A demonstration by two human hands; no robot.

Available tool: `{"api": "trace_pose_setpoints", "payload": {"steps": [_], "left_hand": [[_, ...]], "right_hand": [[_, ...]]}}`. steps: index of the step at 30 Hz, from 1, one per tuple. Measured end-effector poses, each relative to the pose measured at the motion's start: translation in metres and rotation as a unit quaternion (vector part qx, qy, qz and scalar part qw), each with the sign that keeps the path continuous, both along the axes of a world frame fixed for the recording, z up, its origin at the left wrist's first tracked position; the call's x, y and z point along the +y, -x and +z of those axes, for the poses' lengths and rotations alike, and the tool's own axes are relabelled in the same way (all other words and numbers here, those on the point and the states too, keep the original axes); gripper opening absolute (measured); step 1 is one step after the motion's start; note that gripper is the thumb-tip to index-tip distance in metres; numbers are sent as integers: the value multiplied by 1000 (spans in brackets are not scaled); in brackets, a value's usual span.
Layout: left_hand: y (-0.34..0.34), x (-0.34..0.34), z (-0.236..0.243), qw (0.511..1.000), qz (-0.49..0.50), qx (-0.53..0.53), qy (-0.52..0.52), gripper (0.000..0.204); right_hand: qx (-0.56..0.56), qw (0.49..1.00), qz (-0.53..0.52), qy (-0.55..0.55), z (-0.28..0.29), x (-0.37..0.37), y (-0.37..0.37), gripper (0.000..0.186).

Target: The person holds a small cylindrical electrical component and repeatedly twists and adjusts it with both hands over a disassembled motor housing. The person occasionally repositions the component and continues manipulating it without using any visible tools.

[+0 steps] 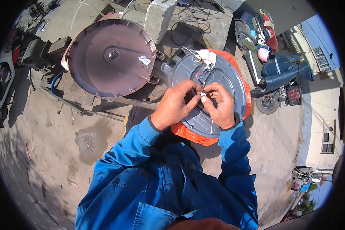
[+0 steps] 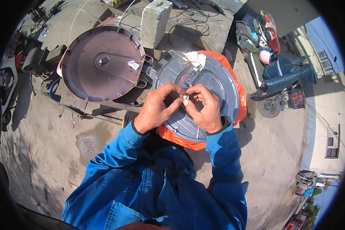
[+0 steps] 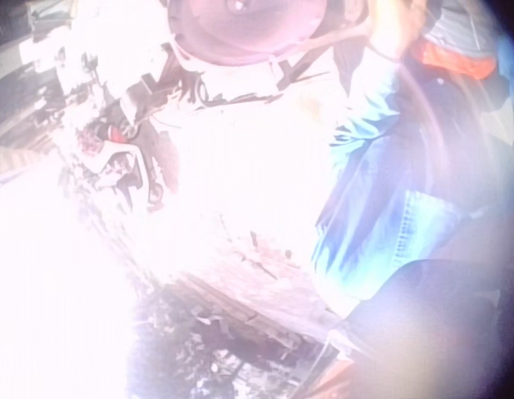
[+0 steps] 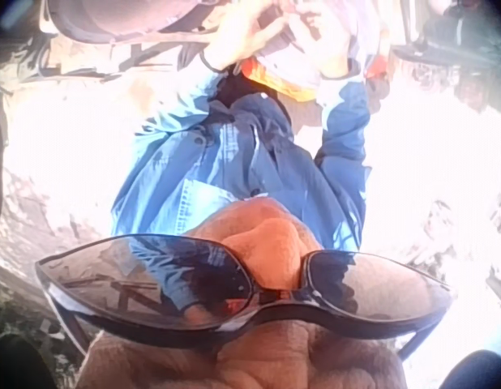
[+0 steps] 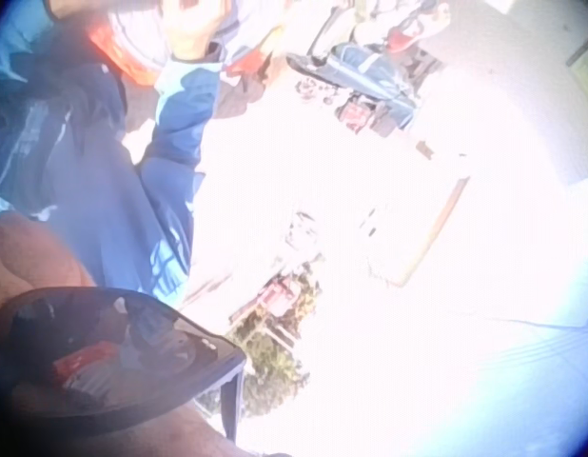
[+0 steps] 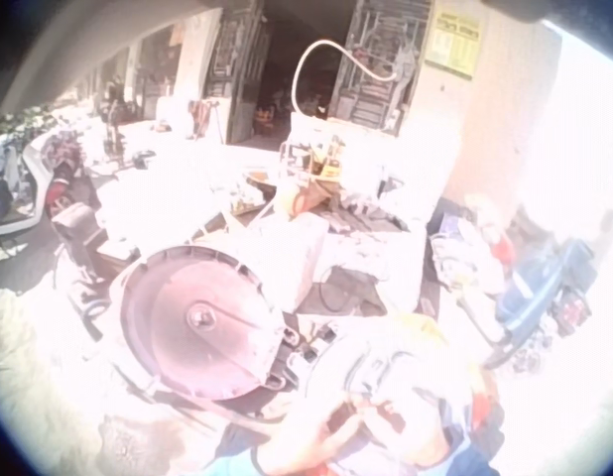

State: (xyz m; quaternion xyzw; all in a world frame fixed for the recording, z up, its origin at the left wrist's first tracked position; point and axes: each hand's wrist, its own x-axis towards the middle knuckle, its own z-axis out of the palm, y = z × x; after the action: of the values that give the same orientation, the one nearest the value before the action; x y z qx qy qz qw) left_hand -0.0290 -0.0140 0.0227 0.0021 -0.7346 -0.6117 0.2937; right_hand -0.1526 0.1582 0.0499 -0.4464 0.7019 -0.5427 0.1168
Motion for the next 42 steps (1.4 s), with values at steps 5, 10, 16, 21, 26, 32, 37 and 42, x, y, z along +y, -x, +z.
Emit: {"api": "trace_pose_setpoints", "payload": {"steps": [5,10,16,21,26,32,37,42], "left_hand": [[0,1,-3,1000,0,1,6,21],[0,-1,-3,999,13,1,37,22],[1,-1,-4,999,17,19,45,20],[0,-1,-4,999,11,20,44,20],[-1,0,-4,998,20,27,52,20],[-1,0,-3,997,33,36,58,21],[-2,1,-2,998,29,29,50,21],[-2,1,-3,997,37,38,60,22]], "right_hand": [[-5,1000,-1,-1,1,2,0,24],[-6,1000,7,-7,8,-2,-5,23],[-6,1000,5,-11,5,2,-3,25],[-25,1000,9,-3,-1,4,1,26],[-9,1000,14,-15,-1,4,2,25],[-9,1000,6,-17,0,4,0,24],[-11,1000,13,-22,-3,5,3,24],[-23,999,15,-37,-5,8,6,25]]}}
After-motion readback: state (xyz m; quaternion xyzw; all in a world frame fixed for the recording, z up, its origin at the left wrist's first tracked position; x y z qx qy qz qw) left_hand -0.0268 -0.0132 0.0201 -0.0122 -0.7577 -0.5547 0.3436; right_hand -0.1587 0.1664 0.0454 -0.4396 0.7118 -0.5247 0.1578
